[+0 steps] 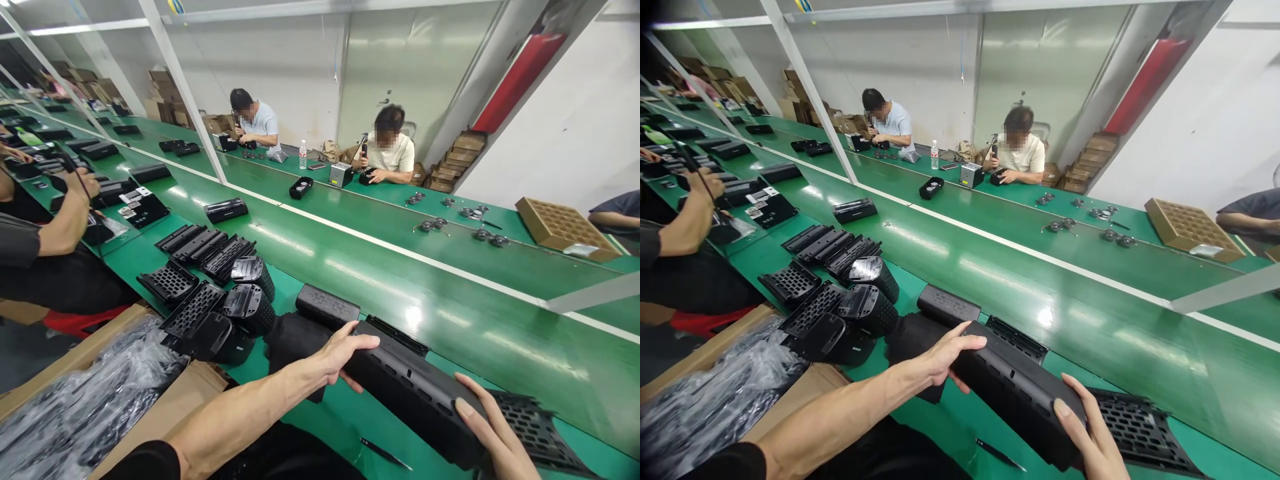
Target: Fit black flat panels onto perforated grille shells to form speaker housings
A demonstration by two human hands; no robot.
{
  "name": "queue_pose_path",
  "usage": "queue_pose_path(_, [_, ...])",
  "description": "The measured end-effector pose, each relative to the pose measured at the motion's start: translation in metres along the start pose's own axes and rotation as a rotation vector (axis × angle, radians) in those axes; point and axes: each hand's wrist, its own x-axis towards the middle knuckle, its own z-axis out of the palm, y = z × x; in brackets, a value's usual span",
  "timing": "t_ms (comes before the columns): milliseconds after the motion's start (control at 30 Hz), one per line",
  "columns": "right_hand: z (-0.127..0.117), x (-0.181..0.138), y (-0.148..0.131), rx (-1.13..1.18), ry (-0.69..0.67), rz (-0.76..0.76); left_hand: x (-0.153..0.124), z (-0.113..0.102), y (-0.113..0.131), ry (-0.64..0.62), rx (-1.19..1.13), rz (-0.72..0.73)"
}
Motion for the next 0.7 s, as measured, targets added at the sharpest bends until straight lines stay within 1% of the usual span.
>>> queue_pose_path(67, [-0.005, 0.003, 0.004, 0.078, -0.043, 0.213, 0.001, -0.003, -0.016, 0.030, -0.017, -0.069])
queue_pose_path(100, [-0.007, 0.004, 0.006, 0.073, -0.046, 0.247, 0.002, -0.005, -0.024, 0.029, -0.046, -0.096])
queue_pose_path(133, [-0.008, 0.002, 0.009, 0.078, -0.041, 0.249, 0.003, -0.006, -0.033, 0.012, -0.096, -0.120])
queue_pose_path(200, [0.000, -0.007, 0.016, 0.193, 0.013, 0.228, 0.005, -0.005, -0.052, -0.075, -0.257, -0.174])
queue_pose_path(267, [0.022, -0.020, 0.022, 0.319, 0.076, 0.178, 0.007, 0.001, -0.072, -0.217, -0.450, -0.236])
queue_pose_path(300, [0.035, -0.027, 0.023, 0.331, 0.102, 0.141, 0.009, 0.006, -0.080, -0.300, -0.536, -0.253])
queue_pose_path(333, [0.049, -0.033, 0.022, 0.301, 0.088, 0.080, 0.009, 0.011, -0.088, -0.385, -0.599, -0.256])
queue_pose_path(367, [0.060, -0.037, 0.020, 0.258, 0.084, 0.026, 0.010, 0.015, -0.093, -0.465, -0.620, -0.253])
queue_pose_path(400, [0.067, -0.039, 0.016, 0.212, 0.102, -0.014, 0.010, 0.018, -0.096, -0.529, -0.589, -0.251])
queue_pose_path(433, [0.069, -0.041, 0.012, 0.169, 0.108, -0.058, 0.008, 0.019, -0.095, -0.559, -0.509, -0.240])
queue_pose_path(467, [0.067, -0.041, 0.008, 0.101, 0.120, -0.096, 0.006, 0.016, -0.090, -0.549, -0.403, -0.204])
queue_pose_path(500, [0.061, -0.041, 0.004, 0.010, 0.120, -0.139, 0.003, 0.011, -0.081, -0.507, -0.294, -0.143])
queue_pose_path(533, [0.052, -0.042, 0.001, -0.104, 0.099, -0.188, -0.001, 0.005, -0.070, -0.432, -0.201, -0.041])
queue_pose_path(567, [0.043, -0.044, -0.002, -0.236, 0.066, -0.232, -0.005, -0.003, -0.057, -0.371, -0.159, 0.100])
queue_pose_path(600, [0.034, -0.046, -0.003, -0.361, 0.021, -0.274, -0.010, -0.010, -0.043, -0.343, -0.128, 0.237])
queue_pose_path(633, [0.027, -0.049, -0.004, -0.463, -0.035, -0.310, -0.016, -0.017, -0.030, -0.349, -0.056, 0.339])
queue_pose_path(667, [0.023, -0.052, -0.003, -0.539, -0.091, -0.337, -0.021, -0.021, -0.019, -0.368, 0.079, 0.393])
queue_pose_path(700, [0.021, -0.054, -0.002, -0.586, -0.140, -0.351, -0.025, -0.025, -0.012, -0.387, 0.237, 0.401])
